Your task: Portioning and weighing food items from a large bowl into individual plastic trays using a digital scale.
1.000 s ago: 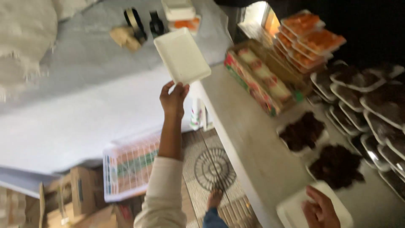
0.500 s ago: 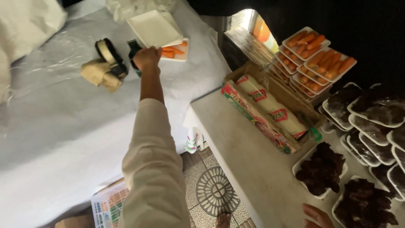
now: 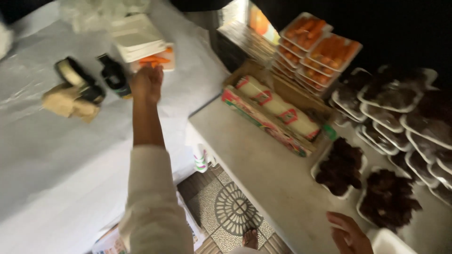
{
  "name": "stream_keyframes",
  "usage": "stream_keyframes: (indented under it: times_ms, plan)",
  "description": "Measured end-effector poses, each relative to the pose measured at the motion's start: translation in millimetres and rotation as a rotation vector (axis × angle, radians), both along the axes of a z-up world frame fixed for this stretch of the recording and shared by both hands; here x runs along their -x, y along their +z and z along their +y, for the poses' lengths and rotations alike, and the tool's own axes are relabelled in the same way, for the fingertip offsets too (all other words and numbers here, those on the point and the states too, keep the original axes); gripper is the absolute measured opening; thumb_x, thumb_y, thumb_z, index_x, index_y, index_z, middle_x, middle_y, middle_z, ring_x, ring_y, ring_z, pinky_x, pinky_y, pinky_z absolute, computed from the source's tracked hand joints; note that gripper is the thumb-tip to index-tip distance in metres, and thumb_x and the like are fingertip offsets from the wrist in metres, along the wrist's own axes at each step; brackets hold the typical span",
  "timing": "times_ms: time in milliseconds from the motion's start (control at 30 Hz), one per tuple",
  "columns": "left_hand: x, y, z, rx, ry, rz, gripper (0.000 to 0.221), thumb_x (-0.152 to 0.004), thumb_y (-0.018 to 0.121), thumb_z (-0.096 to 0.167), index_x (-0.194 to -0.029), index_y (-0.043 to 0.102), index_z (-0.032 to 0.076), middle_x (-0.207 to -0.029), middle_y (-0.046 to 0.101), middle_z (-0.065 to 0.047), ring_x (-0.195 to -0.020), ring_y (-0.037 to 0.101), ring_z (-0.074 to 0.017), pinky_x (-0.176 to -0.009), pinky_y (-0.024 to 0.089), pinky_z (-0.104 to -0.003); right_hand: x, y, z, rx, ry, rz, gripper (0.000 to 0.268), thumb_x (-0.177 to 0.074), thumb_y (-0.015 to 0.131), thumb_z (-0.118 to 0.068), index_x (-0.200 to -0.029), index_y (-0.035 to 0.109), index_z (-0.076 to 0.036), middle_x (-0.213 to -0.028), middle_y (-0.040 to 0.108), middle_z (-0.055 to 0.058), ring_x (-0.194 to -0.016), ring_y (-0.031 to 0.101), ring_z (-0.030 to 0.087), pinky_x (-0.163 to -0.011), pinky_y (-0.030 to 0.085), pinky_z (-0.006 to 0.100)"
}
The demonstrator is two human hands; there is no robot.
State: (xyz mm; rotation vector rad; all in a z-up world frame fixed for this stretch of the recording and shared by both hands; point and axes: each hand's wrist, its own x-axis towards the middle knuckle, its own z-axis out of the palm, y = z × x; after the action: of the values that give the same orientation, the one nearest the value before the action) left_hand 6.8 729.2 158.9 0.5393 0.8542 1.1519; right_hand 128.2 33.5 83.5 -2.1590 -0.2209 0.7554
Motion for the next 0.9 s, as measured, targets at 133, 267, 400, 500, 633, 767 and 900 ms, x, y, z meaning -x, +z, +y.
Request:
stream_keyframes:
  times_ms: [133, 267, 400, 500, 633, 767, 900]
  plan:
    - [-42.0, -40.1, -95.1, -0.034, -0.289, -0.202, 0.028, -0.086, 0.071, 0.001, -0.113, 0.066, -0.003, -0.084, 0.071, -0.016, -0.077, 0.074, -0.0268, -0.071, 0.062, -0.03, -2.0, -30.4, -37.9, -0.15, 0.121, -0.2, 0.047, -0.092, 0.057, -0.032, -0.132, 0.07, -0.014, -0.136, 0.071, 0.002, -0.122, 0.071, 0.018, -0.101, 0.055, 0.036]
    - [-78.3, -95.9, -224.2, -0.126, -0.663, 0.03, 0.025, -0.096, 0.064, 0.014, -0.118, 0.068, 0.001, -0.105, 0.075, -0.015, -0.091, 0.074, -0.025, -0.082, 0.061, -0.035, 3.8, -2.2, -61.7, -0.146, 0.117, -0.473, 0.035, -0.095, 0.057, -0.011, -0.128, 0.069, -0.014, -0.133, 0.07, 0.001, -0.11, 0.074, 0.014, -0.093, 0.058, 0.028]
    - [-91.6, -99.1, -361.3, -0.21, -0.984, 0.197, 0.022, -0.085, 0.072, 0.015, -0.106, 0.072, 0.009, -0.092, 0.077, -0.009, -0.081, 0.074, -0.0175, -0.079, 0.057, -0.027, -1.0, -11.8, -117.3, -0.075, -0.085, -0.496, 0.033, -0.095, 0.064, -0.016, -0.128, 0.07, -0.015, -0.079, 0.067, -0.004, -0.052, 0.037, 0.006, -0.051, 0.036, 0.024]
    - [-97.1, -117.1, -449.2, -0.25, -1.183, 0.222, 0.025, -0.095, 0.068, 0.01, -0.117, 0.07, 0.001, -0.098, 0.071, -0.015, -0.084, 0.075, -0.0236, -0.078, 0.065, -0.033, 1.2, -1.9, -144.4, -0.021, -0.267, -0.58, 0.023, -0.096, 0.068, -0.012, -0.118, 0.074, -0.008, -0.11, 0.075, 0.017, -0.095, 0.072, 0.04, -0.078, 0.062, 0.05]
    - [-98.5, -158.0, -551.8, -0.474, -1.381, 0.336, 0.025, -0.091, 0.071, 0.01, -0.116, 0.072, 0.005, -0.086, 0.072, -0.013, -0.075, 0.073, -0.0207, -0.07, 0.063, -0.032, 2.5, -20.3, -188.1, 0.009, -0.332, -0.6, 0.024, -0.095, 0.066, 0.0, -0.118, 0.072, 0.001, -0.112, 0.069, 0.026, -0.102, 0.069, 0.047, -0.083, 0.061, 0.051]
    - [-87.9, -182.7, -627.9, -0.771, -1.505, 0.637, 0.029, -0.085, 0.077, 0.021, -0.113, 0.073, 0.015, -0.091, 0.079, -0.006, -0.08, 0.077, -0.0196, -0.072, 0.063, -0.032, 13.3, -53.7, -219.0, 0.164, -0.342, -0.557, 0.03, -0.089, 0.072, -0.006, -0.12, 0.071, -0.004, -0.11, 0.068, 0.021, -0.1, 0.071, 0.042, -0.08, 0.064, 0.045]
    - [-79.8, -190.4, -676.3, -1.021, -1.502, 0.772, 0.035, -0.084, 0.081, 0.034, -0.109, 0.07, 0.012, -0.092, 0.075, -0.01, -0.088, 0.076, -0.0276, -0.076, 0.062, -0.04, 21.0, -101.5, -245.7, 0.263, -0.368, -0.547, 0.035, -0.086, 0.075, -0.011, -0.12, 0.069, -0.004, -0.1, 0.067, 0.018, -0.086, 0.073, 0.038, -0.073, 0.065, 0.047]
